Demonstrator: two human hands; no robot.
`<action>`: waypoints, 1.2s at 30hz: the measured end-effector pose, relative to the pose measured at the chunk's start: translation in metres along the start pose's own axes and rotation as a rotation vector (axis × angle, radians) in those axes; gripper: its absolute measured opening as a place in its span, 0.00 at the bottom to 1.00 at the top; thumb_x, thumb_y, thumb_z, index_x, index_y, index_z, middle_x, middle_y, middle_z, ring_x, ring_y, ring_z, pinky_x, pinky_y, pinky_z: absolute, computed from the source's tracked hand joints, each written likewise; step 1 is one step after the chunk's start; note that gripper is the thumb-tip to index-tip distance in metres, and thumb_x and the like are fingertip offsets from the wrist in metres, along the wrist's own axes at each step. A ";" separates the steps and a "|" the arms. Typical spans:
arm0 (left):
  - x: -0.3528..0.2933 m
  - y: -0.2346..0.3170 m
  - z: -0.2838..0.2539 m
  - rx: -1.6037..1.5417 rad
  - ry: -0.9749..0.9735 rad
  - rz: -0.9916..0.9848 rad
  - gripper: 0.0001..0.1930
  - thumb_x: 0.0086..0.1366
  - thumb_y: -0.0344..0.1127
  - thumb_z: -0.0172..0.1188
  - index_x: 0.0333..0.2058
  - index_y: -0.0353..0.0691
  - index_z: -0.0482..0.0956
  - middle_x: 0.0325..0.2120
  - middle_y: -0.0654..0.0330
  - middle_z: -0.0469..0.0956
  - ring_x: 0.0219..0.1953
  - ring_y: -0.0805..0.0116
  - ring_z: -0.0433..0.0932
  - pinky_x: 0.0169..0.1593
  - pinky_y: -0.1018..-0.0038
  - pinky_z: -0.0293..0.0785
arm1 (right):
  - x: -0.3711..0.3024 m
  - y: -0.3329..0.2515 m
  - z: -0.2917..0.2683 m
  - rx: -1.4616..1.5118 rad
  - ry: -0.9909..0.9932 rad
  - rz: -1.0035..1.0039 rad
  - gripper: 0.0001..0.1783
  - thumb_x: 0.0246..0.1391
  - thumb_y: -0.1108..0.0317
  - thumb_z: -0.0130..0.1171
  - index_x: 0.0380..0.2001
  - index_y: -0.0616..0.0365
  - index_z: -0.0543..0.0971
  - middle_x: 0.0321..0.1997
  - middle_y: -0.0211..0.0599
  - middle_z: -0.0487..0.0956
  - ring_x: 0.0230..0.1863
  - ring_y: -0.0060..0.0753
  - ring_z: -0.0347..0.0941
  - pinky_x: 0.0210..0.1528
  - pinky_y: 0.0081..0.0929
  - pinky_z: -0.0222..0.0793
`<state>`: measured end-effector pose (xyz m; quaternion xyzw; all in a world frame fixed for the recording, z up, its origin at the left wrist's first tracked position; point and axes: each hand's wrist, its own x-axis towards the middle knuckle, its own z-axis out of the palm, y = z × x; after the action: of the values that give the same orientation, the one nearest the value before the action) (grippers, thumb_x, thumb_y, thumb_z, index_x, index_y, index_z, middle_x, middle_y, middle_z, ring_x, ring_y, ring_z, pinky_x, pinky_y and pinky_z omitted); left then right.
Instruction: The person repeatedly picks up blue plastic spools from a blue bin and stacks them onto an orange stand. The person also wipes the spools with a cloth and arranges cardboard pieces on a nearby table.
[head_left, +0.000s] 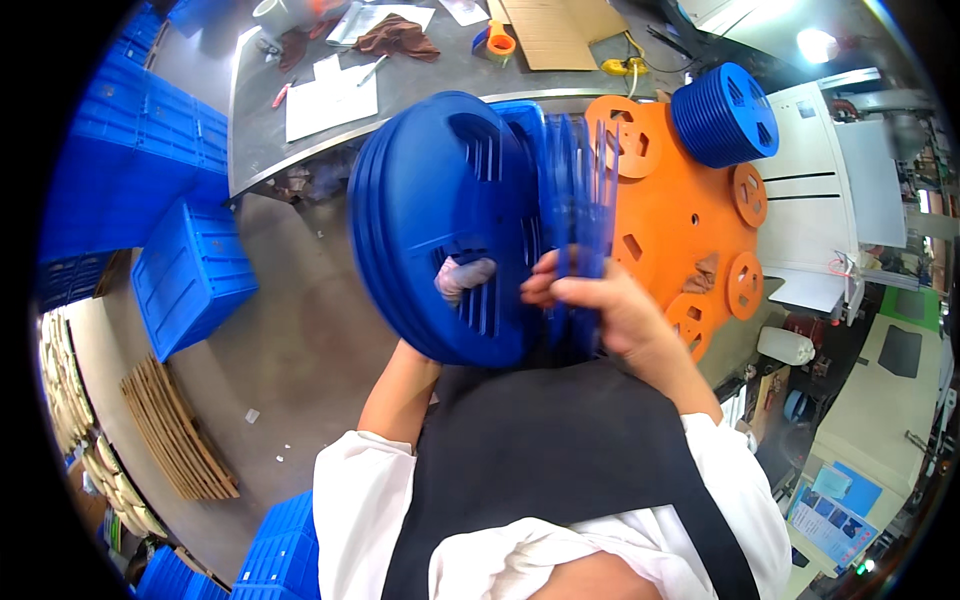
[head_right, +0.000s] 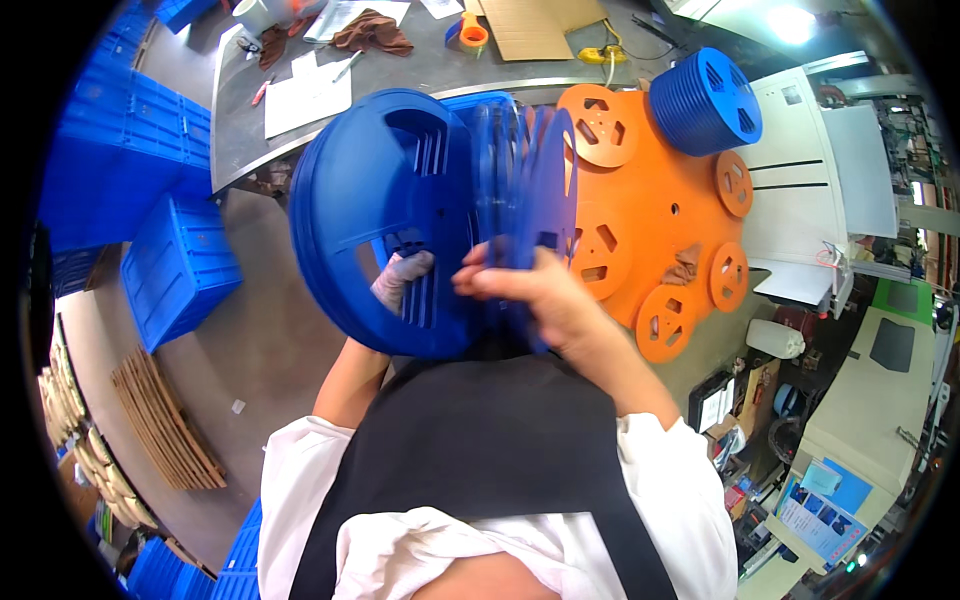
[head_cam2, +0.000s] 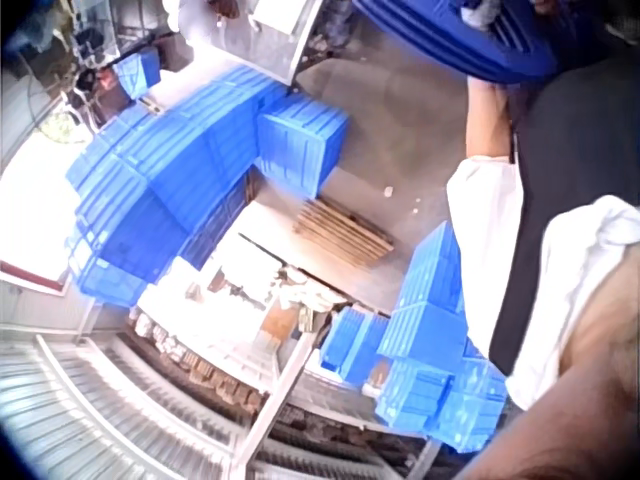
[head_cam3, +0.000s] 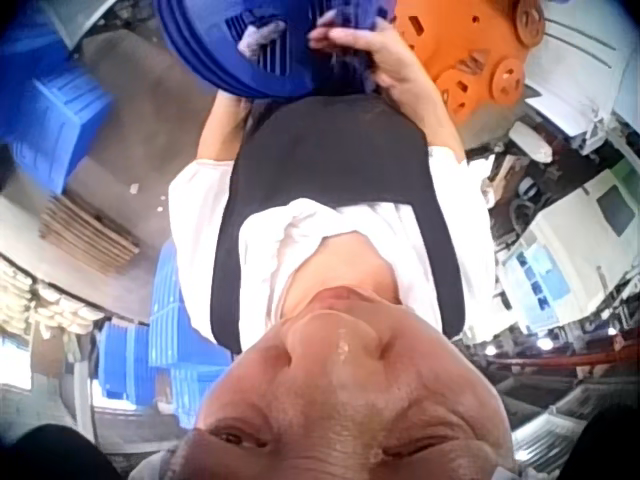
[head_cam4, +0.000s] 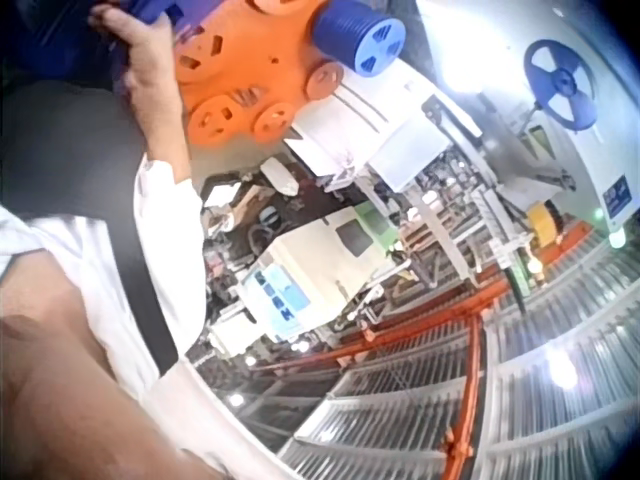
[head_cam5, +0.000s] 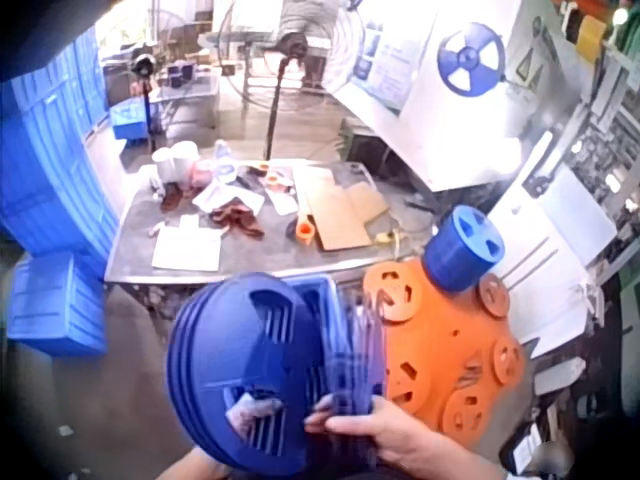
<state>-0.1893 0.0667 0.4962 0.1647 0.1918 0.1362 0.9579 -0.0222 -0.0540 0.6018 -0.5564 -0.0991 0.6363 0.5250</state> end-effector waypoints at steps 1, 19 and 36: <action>-0.002 0.003 -0.012 -0.024 0.000 -0.023 0.30 0.57 0.36 0.65 0.57 0.34 0.68 0.49 0.49 0.77 0.50 0.55 0.77 0.57 0.61 0.74 | -0.001 -0.003 -0.017 0.124 0.026 -0.001 0.23 0.48 0.66 0.67 0.46 0.65 0.76 0.42 0.46 0.82 0.46 0.45 0.79 0.52 0.34 0.73; 0.047 -0.024 -0.022 -0.533 -0.132 0.240 0.31 0.61 0.56 0.61 0.53 0.37 0.71 0.44 0.55 0.75 0.54 0.57 0.74 0.69 0.63 0.59 | -0.033 -0.003 -0.191 0.663 0.439 -0.143 0.22 0.61 0.49 0.56 0.44 0.58 0.76 0.45 0.41 0.81 0.51 0.47 0.76 0.55 0.58 0.71; 0.321 -0.090 -0.190 1.175 0.854 -0.015 0.30 0.61 0.40 0.65 0.60 0.41 0.67 0.55 0.54 0.73 0.58 0.58 0.70 0.62 0.60 0.66 | 0.015 0.029 -0.289 0.378 0.339 -0.292 0.31 0.53 0.44 0.64 0.45 0.60 0.70 0.19 0.35 0.76 0.21 0.34 0.77 0.37 0.39 0.79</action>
<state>0.0356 0.1395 0.1936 0.5834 0.5915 0.0564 0.5537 0.1990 -0.1872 0.4681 -0.5271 0.0313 0.4593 0.7143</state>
